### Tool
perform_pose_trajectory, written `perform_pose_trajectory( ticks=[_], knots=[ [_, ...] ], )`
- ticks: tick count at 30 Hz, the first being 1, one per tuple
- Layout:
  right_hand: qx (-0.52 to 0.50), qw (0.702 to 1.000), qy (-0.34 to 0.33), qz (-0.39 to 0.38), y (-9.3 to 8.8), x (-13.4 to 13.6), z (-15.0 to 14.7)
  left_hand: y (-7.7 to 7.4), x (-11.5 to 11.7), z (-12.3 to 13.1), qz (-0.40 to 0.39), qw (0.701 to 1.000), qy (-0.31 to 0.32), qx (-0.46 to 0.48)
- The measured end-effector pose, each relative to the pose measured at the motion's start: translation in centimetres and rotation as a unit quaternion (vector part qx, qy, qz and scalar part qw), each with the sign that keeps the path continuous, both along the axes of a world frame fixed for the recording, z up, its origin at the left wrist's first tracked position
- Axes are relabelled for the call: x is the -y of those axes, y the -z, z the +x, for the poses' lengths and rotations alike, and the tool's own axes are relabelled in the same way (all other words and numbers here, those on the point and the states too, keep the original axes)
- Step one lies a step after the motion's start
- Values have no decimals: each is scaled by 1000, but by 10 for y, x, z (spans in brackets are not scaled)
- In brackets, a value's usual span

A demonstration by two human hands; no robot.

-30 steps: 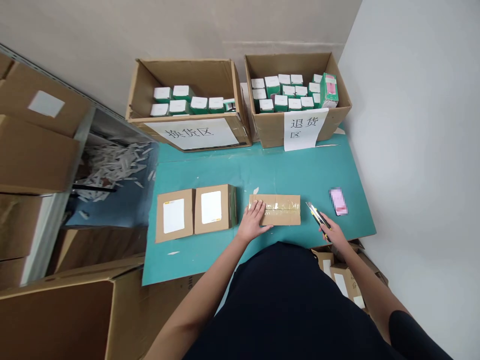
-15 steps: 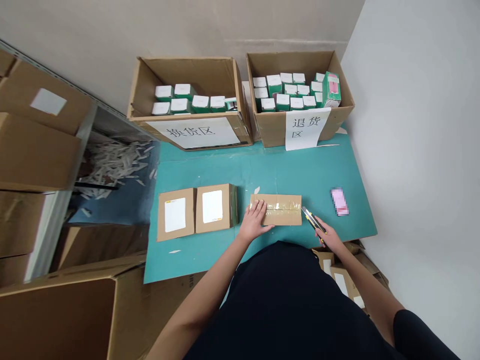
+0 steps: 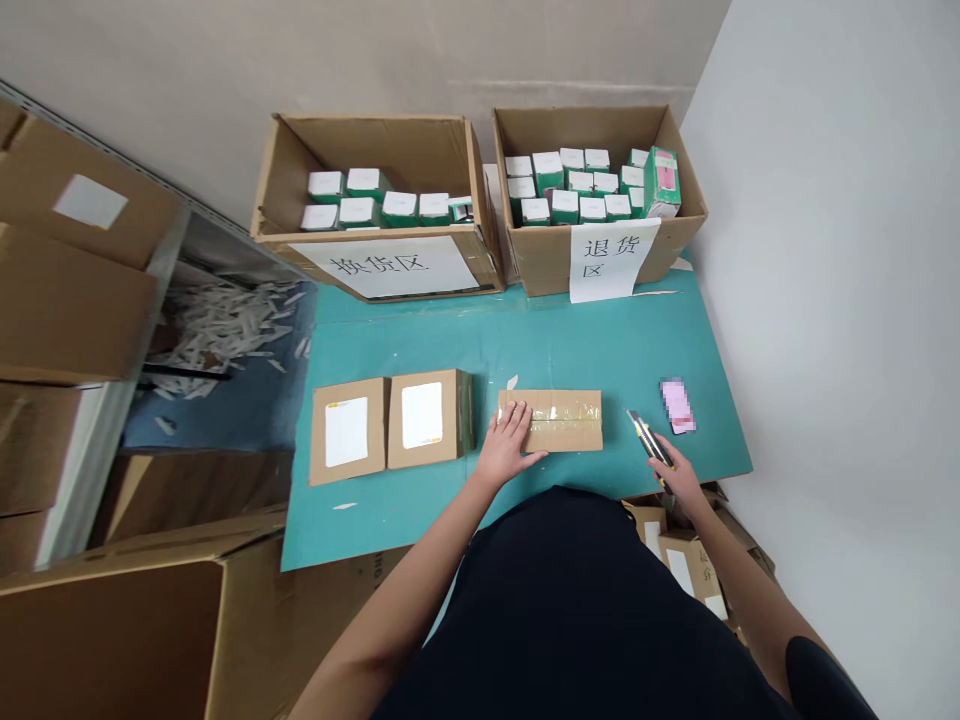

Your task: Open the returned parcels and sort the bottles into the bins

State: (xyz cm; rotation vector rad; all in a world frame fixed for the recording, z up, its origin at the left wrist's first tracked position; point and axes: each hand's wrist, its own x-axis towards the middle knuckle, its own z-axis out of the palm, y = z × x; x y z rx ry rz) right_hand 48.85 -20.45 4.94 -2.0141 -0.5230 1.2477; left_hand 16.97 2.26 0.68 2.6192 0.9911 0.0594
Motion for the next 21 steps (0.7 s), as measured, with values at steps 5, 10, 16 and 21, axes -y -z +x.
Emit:
perform_pose_trajectory(
  ticks=[5, 10, 16, 21],
  knots=[
    [122, 991, 62, -4, 45, -35, 7, -6, 4, 1, 10, 1000, -8, -7],
    [291, 955, -6, -49, 86, -71, 14, -13, 10, 3, 25, 1000, -9, -9],
    [381, 920, -54, -67, 112, -89, 24, -15, 23, -1, 15, 1000, 17, 1],
    [373, 921, -84, -70, 118, -88, 24, -19, 24, -2, 9, 1000, 14, -19]
  ],
)
